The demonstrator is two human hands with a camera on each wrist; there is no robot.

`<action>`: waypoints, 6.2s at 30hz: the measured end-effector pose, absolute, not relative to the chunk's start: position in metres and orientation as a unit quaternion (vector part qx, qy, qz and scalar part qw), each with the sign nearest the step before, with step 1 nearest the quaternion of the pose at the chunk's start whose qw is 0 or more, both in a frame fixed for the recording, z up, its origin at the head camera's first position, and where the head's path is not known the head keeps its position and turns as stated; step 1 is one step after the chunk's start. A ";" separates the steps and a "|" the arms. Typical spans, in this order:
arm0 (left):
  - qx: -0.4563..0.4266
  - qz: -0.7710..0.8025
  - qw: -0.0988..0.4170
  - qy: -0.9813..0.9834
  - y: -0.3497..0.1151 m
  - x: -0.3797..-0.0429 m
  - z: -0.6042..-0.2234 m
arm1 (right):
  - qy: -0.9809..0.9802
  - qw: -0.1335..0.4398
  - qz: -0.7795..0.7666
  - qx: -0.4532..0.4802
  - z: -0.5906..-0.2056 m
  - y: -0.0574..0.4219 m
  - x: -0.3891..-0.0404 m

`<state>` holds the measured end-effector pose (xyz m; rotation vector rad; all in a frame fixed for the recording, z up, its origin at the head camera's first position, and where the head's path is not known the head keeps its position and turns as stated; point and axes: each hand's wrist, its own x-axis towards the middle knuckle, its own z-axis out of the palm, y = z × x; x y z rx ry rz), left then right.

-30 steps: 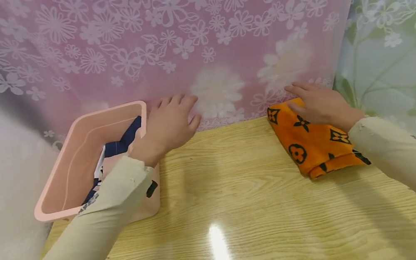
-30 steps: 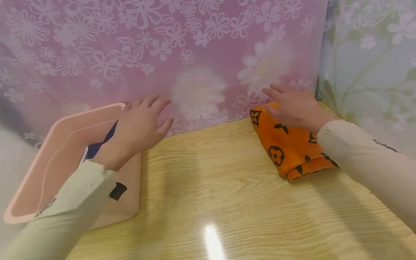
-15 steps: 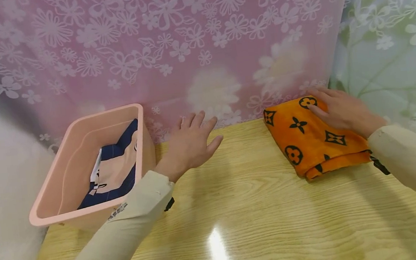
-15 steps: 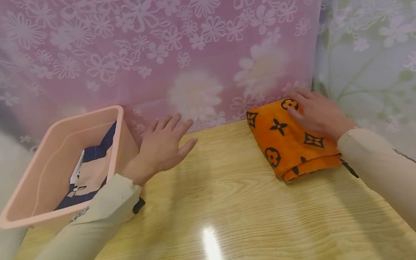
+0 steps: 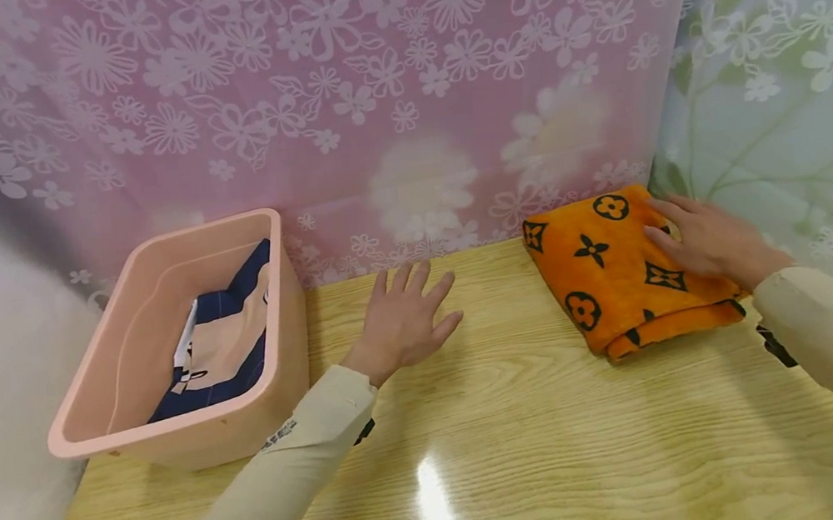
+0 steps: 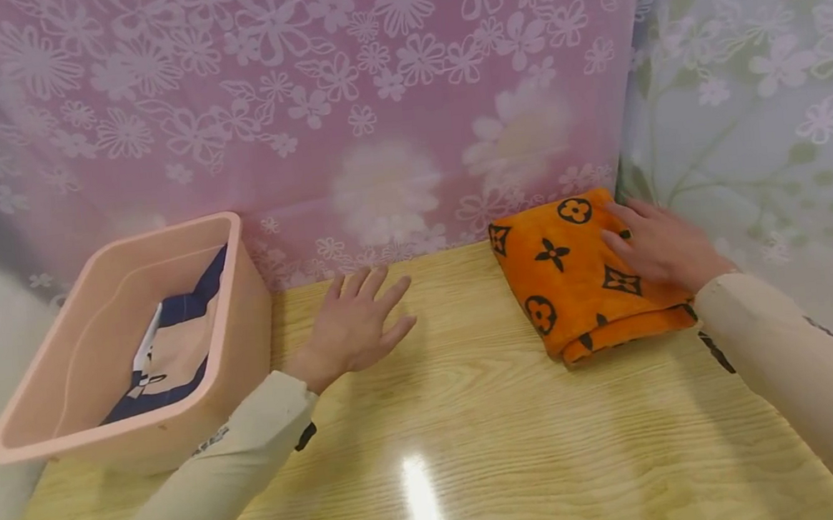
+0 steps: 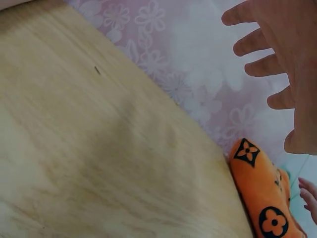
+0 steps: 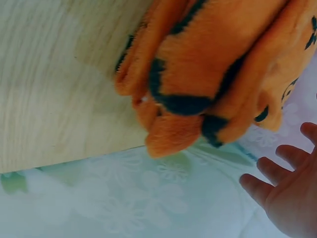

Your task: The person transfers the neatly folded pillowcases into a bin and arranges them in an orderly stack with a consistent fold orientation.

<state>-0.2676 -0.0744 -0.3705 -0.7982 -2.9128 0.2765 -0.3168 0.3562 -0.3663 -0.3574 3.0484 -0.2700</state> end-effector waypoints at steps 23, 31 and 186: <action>-0.258 0.032 0.029 -0.965 -0.076 -0.269 -0.405 | 0.951 0.164 -0.256 -0.051 -0.395 0.380 -0.318; -0.249 0.006 0.019 -0.968 -0.080 -0.269 -0.408 | 0.955 0.163 -0.240 -0.066 -0.402 0.383 -0.321; 0.091 -0.715 -0.190 -0.667 -0.100 -0.238 -0.382 | 0.677 0.366 -0.638 -0.043 -0.370 0.224 -0.280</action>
